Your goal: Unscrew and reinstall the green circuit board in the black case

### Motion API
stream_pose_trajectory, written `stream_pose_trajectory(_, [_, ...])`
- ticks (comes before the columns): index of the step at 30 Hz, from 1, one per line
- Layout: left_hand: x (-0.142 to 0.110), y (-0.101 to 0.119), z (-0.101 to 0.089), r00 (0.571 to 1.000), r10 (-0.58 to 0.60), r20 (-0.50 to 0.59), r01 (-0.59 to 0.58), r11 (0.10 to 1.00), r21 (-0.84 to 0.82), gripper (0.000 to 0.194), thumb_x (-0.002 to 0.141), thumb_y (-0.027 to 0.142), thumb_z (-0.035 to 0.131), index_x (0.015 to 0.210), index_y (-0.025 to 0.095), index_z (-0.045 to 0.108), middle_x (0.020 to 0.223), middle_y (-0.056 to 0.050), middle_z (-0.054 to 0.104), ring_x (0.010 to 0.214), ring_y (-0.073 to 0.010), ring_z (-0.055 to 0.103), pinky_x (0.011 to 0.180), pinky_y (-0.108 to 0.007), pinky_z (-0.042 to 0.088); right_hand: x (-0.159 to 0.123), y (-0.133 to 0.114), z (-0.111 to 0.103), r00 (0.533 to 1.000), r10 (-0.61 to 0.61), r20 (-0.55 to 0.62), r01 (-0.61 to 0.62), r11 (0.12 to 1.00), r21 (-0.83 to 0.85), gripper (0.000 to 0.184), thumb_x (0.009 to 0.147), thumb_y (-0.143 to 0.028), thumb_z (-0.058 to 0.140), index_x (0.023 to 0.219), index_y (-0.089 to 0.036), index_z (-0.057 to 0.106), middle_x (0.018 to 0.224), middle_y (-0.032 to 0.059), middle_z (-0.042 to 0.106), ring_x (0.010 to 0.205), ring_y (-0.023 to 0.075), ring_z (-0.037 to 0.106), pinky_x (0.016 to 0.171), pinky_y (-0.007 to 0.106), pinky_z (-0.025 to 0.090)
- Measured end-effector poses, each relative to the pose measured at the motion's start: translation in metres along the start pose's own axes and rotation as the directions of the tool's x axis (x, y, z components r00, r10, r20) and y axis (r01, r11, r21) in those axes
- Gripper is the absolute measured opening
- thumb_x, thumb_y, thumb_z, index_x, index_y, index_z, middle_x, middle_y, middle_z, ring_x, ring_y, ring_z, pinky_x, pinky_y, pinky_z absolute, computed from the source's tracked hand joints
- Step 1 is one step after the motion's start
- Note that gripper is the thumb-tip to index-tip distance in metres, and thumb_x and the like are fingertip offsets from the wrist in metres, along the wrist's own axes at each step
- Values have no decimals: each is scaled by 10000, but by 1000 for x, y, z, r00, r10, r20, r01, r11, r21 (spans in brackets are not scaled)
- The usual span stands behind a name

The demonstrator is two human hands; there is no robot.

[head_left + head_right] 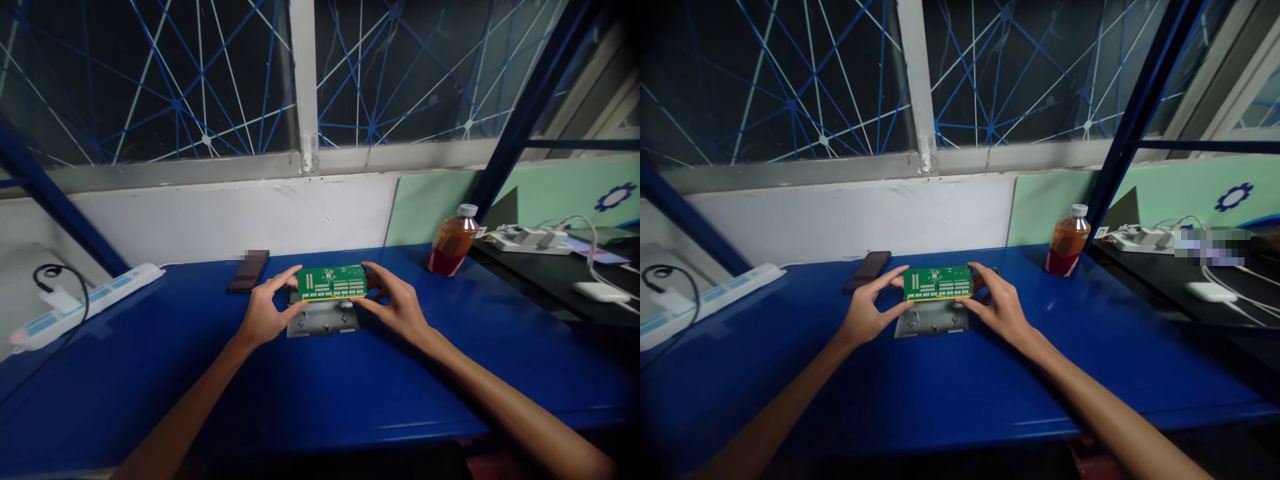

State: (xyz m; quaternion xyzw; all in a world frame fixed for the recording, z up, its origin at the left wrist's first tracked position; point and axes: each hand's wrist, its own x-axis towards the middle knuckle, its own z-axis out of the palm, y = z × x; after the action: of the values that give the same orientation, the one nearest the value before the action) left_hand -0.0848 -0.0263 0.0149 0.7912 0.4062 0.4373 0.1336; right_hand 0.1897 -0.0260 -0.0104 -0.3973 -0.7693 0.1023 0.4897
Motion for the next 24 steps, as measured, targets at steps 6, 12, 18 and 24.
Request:
stream_pose_trajectory(6, [0,-1,0,998,-54,32,55,998,-21,584,749,273,671,1306,160,538,945,-66,674,973,-248,625,997,-469,416,3,-5,-4,999,-15,36,16,999,-29,557,818,-421,654,1304,-216,474,973,75,603,815,200,615,585,302,567])
stream_pose_trajectory(12, [0,-4,-1,993,-104,51,109,987,-114,622,738,294,696,1320,152,528,958,-58,674,949,-225,626,1004,-438,427,6,-6,-7,998,7,55,-7,1000,3,524,795,-440,671,1251,-235,513,1132,100,578,850,209,622,566,310,570])
stream_pose_trajectory(18, [0,-2,-1,998,-64,-6,64,997,-37,477,765,325,700,1204,150,632,913,-66,680,854,-198,619,864,-377,495,6,-6,-6,996,67,56,-67,998,0,524,775,-435,689,1216,-195,537,972,71,620,728,173,626,580,302,559])
stream_pose_trajectory(24, [1,2,2,996,93,-18,-92,995,35,310,815,303,674,1092,165,689,971,-83,688,882,-197,611,820,-340,486,7,-9,-5,986,161,50,-163,986,40,503,784,-467,669,1194,-201,551,891,53,640,674,162,621,578,301,539])
